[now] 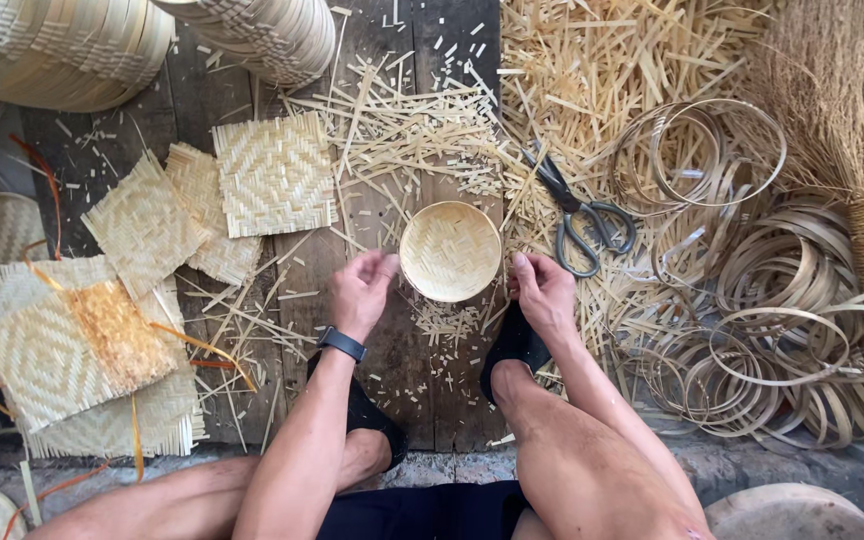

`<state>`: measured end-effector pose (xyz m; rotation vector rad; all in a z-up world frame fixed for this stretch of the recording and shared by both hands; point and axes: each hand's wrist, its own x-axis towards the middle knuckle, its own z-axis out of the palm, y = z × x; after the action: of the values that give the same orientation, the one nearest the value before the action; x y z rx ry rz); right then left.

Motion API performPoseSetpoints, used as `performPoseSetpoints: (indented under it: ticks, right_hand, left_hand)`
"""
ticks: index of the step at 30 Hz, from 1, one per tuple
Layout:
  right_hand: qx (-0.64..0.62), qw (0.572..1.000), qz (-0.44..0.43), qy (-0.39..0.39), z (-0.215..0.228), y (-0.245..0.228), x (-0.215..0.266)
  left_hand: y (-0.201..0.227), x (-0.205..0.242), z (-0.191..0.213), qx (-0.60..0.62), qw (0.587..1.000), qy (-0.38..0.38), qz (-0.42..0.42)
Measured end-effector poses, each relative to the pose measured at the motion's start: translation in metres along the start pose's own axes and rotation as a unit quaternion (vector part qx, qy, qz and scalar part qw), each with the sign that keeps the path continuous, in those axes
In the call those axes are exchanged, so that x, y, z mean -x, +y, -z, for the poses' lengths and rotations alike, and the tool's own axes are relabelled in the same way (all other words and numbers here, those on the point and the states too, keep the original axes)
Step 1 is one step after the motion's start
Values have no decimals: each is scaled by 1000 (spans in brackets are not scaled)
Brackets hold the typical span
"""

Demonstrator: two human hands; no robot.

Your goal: The person assembles a small bamboo container by placing woven panels into circular frames, trimming excess material with scissors, and binding the components together with thin strips.

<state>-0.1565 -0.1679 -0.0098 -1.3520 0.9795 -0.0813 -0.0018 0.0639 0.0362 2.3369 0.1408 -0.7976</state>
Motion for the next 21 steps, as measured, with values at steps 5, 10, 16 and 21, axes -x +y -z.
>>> performPoseSetpoints:
  ticks: [5,10,16,21]
  right_hand:
    - [192,964,171,66,-2,16,21]
    - [214,943,244,68,-8,21,17]
    - [228,947,217,62,-6,17,17]
    - [249,927,272,62,-5,16,21]
  left_hand:
    - [1,-11,12,-239,820,42,-518]
    - [4,-23,15,-310,708,-57,-632]
    - [65,-48,55,-311,605,66,-730]
    - [143,-125,141,-263,708,259,-602]
